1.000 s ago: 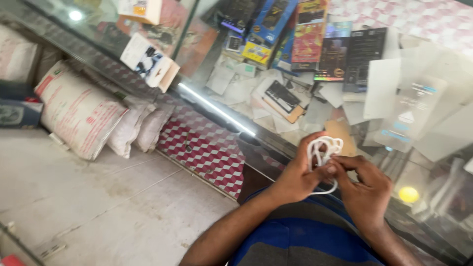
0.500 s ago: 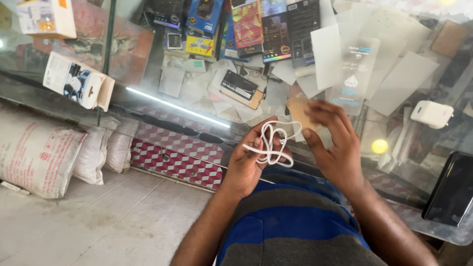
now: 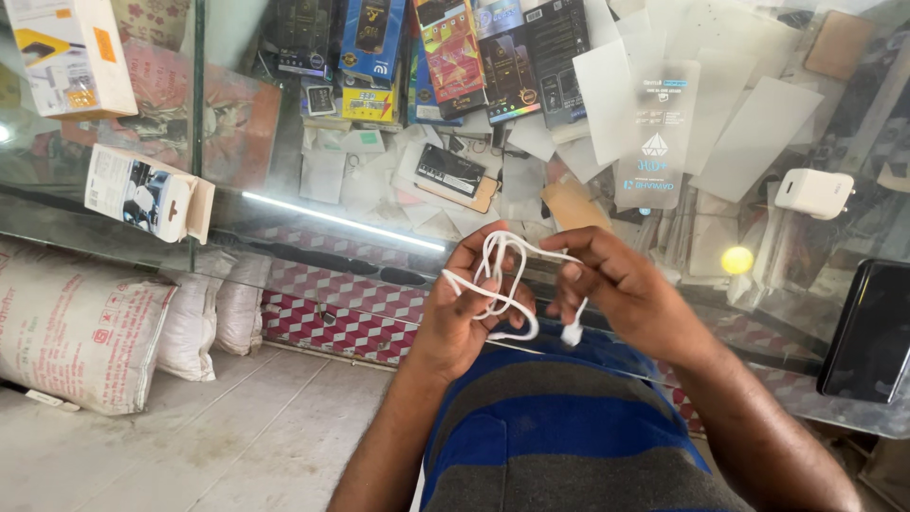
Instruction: The person handles a white USB cable and a white power adapter, coiling the cable and placing it into a small white box. They then place the box on a shelf and repeat the process with another cable and adapter.
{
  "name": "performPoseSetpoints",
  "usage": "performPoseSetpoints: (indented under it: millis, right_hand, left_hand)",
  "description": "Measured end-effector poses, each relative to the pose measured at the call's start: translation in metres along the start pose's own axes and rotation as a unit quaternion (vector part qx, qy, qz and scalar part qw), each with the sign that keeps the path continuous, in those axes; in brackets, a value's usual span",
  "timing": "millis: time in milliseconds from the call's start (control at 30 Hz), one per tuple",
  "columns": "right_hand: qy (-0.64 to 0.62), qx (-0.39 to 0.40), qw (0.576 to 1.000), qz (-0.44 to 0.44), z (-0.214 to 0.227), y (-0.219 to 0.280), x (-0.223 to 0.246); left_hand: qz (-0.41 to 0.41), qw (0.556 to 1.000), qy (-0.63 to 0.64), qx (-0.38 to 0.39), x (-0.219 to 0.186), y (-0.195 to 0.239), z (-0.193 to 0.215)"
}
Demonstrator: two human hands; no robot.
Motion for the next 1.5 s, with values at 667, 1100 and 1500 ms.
performPoseSetpoints:
  millis: [667,1100,1500]
  right_hand:
    - [-0.007,-0.191,0.977,0.091,-0.086,0.009,-0.016]
    - [-0.021,-0.276,0.96,-0.034,-0.155,0.042,-0.043]
    - [-0.162,-0.371,0.915,0.006,-0.173,0.062,-0.069]
  left_hand:
    - [-0.105,0.777,-0.596,0.171,-0.03,0.015,-0.036]
    - [-0.01,0.774,-0.545,0.321,-0.044,0.067,0.005]
    - [-0.137,0.77,-0.579,0.229,-0.072,0.108,0.012]
Point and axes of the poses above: each hand's wrist, its own y-axis away from the middle knuckle, its own z-axis out of the back of the hand, x = y × z, the point moved 8 cm from there along -y, towards the middle knuckle, and after that the axes turned 4 degrees about y, right-handed, at the moved point
